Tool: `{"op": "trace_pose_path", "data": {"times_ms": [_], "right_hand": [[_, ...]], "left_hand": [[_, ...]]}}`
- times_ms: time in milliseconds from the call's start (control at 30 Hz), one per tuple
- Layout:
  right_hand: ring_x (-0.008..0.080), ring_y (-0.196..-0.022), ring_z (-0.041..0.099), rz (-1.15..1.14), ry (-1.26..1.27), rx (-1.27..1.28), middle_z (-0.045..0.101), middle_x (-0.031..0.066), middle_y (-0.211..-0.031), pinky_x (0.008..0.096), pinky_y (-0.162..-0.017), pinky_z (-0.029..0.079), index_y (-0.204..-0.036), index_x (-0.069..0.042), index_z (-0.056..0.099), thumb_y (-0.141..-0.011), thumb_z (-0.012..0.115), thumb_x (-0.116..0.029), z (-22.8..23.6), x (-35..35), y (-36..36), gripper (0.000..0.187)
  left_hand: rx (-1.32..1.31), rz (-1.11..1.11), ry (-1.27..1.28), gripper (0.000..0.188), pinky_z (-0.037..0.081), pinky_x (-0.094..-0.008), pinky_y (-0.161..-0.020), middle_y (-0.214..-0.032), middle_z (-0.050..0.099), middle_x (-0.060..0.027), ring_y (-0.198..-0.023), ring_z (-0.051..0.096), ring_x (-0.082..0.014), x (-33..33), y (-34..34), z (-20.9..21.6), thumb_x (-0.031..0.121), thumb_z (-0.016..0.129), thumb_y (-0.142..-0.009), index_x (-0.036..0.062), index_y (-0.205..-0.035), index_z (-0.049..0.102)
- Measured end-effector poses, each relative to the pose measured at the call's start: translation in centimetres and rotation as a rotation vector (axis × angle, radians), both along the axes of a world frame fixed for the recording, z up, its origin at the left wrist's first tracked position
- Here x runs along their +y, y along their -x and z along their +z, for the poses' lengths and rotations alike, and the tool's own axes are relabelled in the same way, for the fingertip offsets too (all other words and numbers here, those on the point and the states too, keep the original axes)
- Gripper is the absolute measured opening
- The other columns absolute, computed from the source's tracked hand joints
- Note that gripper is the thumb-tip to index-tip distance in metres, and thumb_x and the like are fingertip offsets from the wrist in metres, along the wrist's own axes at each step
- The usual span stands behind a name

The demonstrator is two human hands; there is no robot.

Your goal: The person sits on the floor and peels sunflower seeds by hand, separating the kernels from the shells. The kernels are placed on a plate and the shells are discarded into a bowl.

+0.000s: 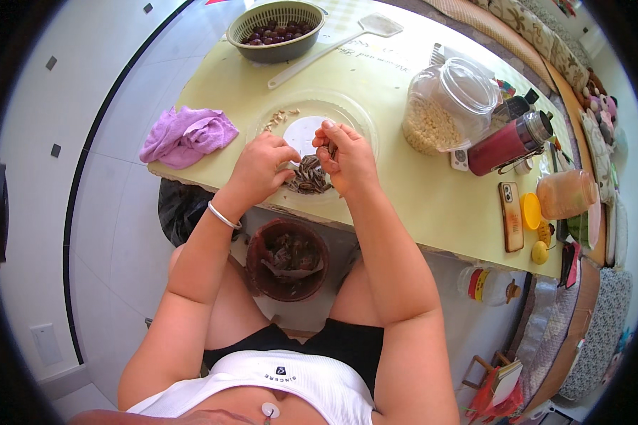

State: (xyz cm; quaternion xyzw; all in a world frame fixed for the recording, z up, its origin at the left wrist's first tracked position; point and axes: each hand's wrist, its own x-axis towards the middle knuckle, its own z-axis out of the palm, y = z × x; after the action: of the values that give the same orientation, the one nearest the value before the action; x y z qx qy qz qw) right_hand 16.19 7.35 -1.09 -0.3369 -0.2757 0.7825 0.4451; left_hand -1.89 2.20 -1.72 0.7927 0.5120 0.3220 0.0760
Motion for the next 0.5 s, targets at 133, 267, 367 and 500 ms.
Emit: {"op": "trace_pose_path", "data": {"times_ms": [133,267,367,500], "right_hand": [[0.0088,-0.057,0.049,0.01,0.026,0.03,0.057,0.0072,-0.076,0.0168,-0.038,0.03,-0.085,-0.003,0.056,-0.091,0.061,-0.013,-0.2,-0.2,0.1,0.012],[0.0085,-0.058,0.051,0.047,-0.015,-0.031,0.059,0.0071,-0.079,0.0176,-0.04,0.032,-0.09,-0.002,0.058,-0.09,0.059,-0.008,-0.7,-0.1,0.1,0.006],[0.0075,-0.058,0.051,0.064,-0.072,-0.144,0.06,0.006,-0.08,0.018,-0.043,0.035,-0.092,-0.001,0.06,-0.088,0.06,-0.005,-0.4,-0.5,0.4,0.006],[0.006,-0.056,0.05,0.078,-0.147,-0.268,0.061,0.0032,-0.075,0.0183,-0.046,0.035,-0.089,-0.001,0.062,-0.085,0.063,-0.006,-0.8,-1.0,1.1,0.007]], "left_hand": [[0.0,-0.097,0.084,0.017,0.045,-0.0388,-0.08,-0.081,0.061,-0.0055,-0.085,0.056,-0.0275,0.1,0.3,0.1,0.004,0.074,-0.062,0.0084,-0.077,0.067],[0.023,-0.11,0.065,0.017,0.045,-0.0394,-0.078,-0.08,0.061,-0.0064,-0.084,0.057,-0.0282,0.2,0.1,-0.5,0.004,0.073,-0.064,0.0071,-0.08,0.066],[-0.067,-0.024,0.078,0.014,0.047,-0.0385,-0.074,-0.079,0.062,-0.0084,-0.08,0.059,-0.0286,0.1,-0.2,-0.4,0.002,0.071,-0.068,0.0042,-0.081,0.065],[-0.39,0.135,0.127,0.011,0.05,-0.0344,-0.066,-0.08,0.065,-0.012,-0.073,0.063,-0.0275,-0.3,-0.2,0.6,0.0,0.069,-0.074,0.0014,-0.085,0.066]]}}
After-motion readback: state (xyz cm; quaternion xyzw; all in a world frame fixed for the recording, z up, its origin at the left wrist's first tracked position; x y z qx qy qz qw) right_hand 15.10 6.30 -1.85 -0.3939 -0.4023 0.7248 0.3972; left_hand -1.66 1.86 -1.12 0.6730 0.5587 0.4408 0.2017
